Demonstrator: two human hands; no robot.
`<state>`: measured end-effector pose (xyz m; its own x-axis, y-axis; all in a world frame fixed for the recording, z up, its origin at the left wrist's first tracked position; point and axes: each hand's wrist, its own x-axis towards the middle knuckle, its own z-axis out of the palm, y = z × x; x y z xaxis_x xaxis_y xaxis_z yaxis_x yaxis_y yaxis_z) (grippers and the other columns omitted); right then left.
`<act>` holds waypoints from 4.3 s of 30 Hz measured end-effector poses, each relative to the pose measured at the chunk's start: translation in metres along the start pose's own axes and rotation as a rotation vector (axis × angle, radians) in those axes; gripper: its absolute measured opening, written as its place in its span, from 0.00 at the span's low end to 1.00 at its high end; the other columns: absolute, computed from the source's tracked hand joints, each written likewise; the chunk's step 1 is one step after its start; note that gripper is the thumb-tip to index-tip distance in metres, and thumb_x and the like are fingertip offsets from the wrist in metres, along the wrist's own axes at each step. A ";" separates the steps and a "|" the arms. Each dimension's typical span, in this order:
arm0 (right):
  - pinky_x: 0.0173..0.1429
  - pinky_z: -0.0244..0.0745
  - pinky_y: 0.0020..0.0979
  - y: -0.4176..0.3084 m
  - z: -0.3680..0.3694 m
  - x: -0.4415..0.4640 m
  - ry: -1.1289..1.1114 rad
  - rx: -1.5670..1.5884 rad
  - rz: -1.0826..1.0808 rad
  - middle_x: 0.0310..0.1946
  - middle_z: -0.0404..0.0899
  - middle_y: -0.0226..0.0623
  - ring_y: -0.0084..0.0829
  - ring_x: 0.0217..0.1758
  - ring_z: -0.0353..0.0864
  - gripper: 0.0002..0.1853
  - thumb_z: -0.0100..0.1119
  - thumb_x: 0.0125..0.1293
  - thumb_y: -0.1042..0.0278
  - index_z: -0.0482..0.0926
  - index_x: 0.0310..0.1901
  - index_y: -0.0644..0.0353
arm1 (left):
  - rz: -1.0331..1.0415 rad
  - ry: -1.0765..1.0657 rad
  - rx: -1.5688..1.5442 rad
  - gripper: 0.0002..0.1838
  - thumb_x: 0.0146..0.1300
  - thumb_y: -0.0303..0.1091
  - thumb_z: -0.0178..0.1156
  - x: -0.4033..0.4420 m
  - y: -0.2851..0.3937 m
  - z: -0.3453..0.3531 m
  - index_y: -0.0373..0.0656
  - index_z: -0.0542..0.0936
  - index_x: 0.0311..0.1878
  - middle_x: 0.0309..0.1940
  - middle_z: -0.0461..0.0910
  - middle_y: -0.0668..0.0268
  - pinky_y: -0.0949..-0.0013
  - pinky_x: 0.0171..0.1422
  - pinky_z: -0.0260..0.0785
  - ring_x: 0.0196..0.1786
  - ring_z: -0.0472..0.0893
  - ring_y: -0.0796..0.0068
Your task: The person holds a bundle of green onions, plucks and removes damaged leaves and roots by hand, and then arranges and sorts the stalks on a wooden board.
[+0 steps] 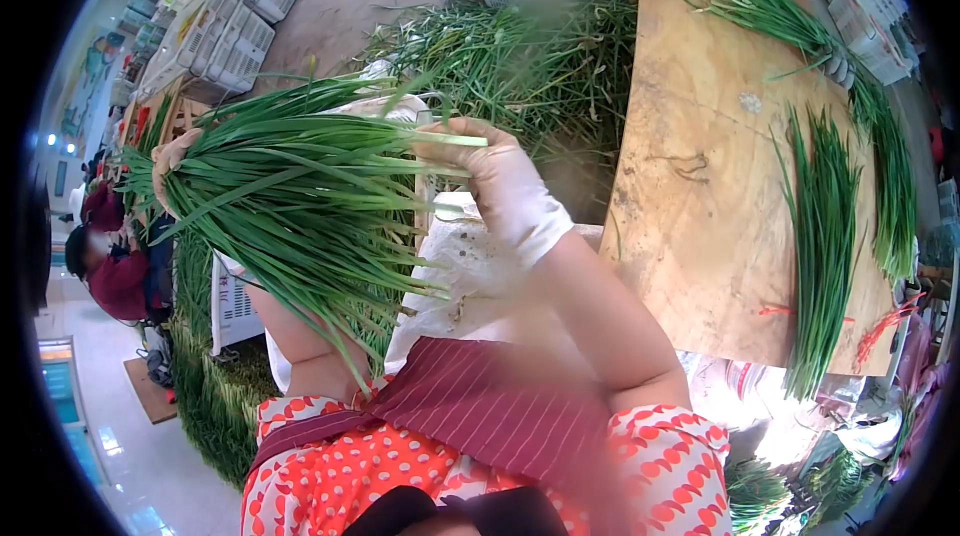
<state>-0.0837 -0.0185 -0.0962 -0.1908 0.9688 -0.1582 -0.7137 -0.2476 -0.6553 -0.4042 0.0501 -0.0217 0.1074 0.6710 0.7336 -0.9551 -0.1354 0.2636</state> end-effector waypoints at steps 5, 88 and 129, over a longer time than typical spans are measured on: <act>0.50 0.75 0.25 -0.034 -0.040 0.010 0.182 -0.228 -0.187 0.34 0.80 0.33 0.24 0.37 0.79 0.10 0.54 0.64 0.67 0.78 0.43 0.63 | 0.093 -0.078 0.027 0.05 0.57 0.31 0.50 0.002 -0.007 -0.005 0.50 0.69 0.26 0.31 0.71 0.75 0.67 0.61 0.54 0.38 0.68 0.78; 0.72 0.42 0.42 0.003 0.056 -0.005 -0.150 -1.464 -0.662 0.68 0.47 0.56 0.50 0.72 0.45 0.68 0.76 0.31 0.45 0.41 0.68 0.68 | -0.031 0.477 0.871 0.08 0.63 0.32 0.50 0.047 -0.086 0.028 0.40 0.76 0.36 0.31 0.76 0.63 0.66 0.44 0.72 0.36 0.76 0.70; 0.69 0.46 0.48 -0.021 0.001 -0.016 0.329 -1.483 -0.890 0.60 0.66 0.42 0.44 0.64 0.61 0.27 0.63 0.53 0.49 0.76 0.53 0.52 | -0.114 0.949 0.783 0.16 0.65 0.38 0.45 0.051 -0.073 -0.004 0.40 0.75 0.49 0.46 0.78 0.58 0.54 0.54 0.72 0.46 0.78 0.61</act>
<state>-0.0660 -0.0286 -0.0791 0.1453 0.7996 0.5827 0.6793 0.3476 -0.6463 -0.3301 0.0974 -0.0056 -0.3757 0.9264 0.0238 -0.4956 -0.2226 0.8396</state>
